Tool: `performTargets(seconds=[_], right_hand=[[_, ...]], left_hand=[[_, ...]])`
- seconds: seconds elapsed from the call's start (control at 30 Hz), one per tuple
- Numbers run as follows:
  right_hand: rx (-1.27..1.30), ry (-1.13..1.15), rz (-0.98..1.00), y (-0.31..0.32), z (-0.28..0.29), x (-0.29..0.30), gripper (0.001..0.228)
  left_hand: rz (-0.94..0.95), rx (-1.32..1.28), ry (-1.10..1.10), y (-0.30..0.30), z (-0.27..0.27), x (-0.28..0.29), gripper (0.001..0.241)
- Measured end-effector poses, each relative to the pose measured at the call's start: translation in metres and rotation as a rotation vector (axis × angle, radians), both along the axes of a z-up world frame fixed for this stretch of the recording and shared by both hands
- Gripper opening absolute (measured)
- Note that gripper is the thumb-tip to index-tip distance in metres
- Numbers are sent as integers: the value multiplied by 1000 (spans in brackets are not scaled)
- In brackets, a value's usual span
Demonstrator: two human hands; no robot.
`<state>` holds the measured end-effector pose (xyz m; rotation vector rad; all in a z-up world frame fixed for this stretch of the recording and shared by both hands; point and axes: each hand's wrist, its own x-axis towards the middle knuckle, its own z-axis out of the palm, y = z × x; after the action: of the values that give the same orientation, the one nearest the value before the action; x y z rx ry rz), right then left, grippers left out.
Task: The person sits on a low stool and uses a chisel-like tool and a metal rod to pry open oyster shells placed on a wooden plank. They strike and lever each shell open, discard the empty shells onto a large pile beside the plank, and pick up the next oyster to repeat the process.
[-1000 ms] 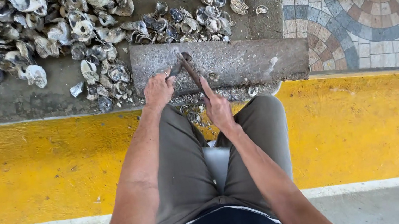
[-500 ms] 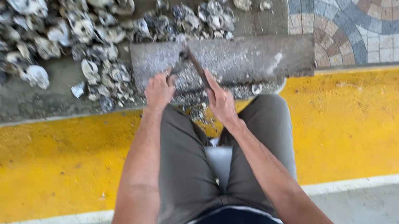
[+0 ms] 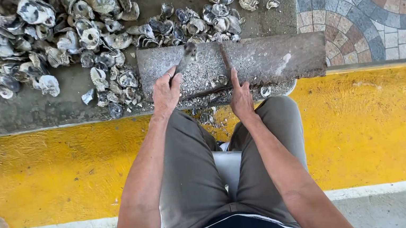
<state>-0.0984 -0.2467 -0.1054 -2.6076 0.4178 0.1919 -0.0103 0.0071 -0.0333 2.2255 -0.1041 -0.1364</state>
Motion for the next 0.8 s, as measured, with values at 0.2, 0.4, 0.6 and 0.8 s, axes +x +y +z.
performTargets(seconds=[0.2,0.4,0.6,0.8], right_hand=[[-56,40,-6,-4,36,6,91],[620,-412,137,-13,130,28,64],[1250,-228,116,-7,156,31,45],[1448,-252,98,-7,153,21,44]], left_hand=[[12,-680,370,-8,44,-14,30],[-53,-805,527,-24,71,-42,28],[-164,-623,370,-35,72,-67,28],[-43,-753,620,-41,101,-83,25]])
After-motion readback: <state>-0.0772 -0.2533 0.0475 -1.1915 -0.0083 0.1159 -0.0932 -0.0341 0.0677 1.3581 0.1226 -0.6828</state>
